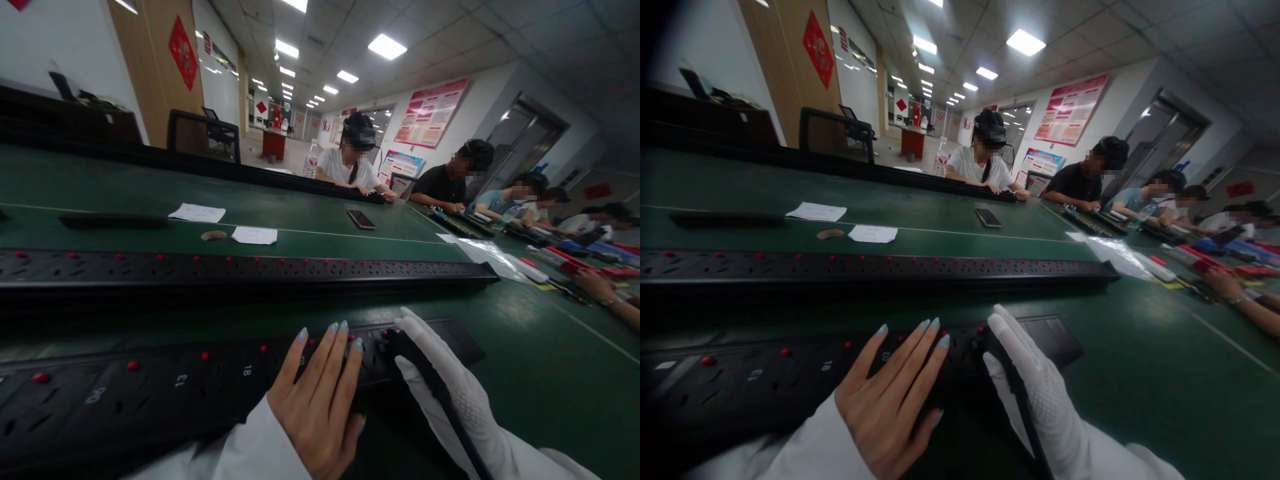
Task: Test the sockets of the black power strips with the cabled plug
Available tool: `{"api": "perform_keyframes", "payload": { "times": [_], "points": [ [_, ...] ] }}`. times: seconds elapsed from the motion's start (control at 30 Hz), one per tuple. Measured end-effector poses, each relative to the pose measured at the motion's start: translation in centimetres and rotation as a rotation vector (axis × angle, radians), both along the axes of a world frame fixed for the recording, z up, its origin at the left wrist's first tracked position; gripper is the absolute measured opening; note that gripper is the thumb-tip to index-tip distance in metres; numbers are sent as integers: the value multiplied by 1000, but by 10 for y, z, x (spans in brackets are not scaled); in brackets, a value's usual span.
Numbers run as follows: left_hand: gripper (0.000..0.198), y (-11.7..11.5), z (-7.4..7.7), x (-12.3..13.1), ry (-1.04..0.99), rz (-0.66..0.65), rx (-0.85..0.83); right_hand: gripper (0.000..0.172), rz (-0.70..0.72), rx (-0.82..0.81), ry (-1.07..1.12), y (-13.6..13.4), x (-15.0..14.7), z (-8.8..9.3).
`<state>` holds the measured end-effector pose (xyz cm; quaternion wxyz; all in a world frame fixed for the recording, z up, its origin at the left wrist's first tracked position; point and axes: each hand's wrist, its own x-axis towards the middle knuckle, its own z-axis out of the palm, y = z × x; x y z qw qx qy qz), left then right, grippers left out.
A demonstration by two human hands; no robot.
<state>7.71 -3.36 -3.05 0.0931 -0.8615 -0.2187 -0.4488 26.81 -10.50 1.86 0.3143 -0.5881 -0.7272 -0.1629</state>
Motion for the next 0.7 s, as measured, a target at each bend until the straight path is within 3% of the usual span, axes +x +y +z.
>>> {"api": "perform_keyframes", "payload": {
  "times": [0.2, 0.4, 0.7],
  "points": [
    [39, -3, 5, -3, 49, 7, -17, 56, -23, -60, -115, -2, 6, -2],
    [35, -4, 4, -2, 29, -3, -9, 59, 91, -90, -283, 0, 17, 7],
    [35, -4, 4, -2, 63, 7, -39, 47, 95, -24, -390, 0, 25, 16]
  ]
}}
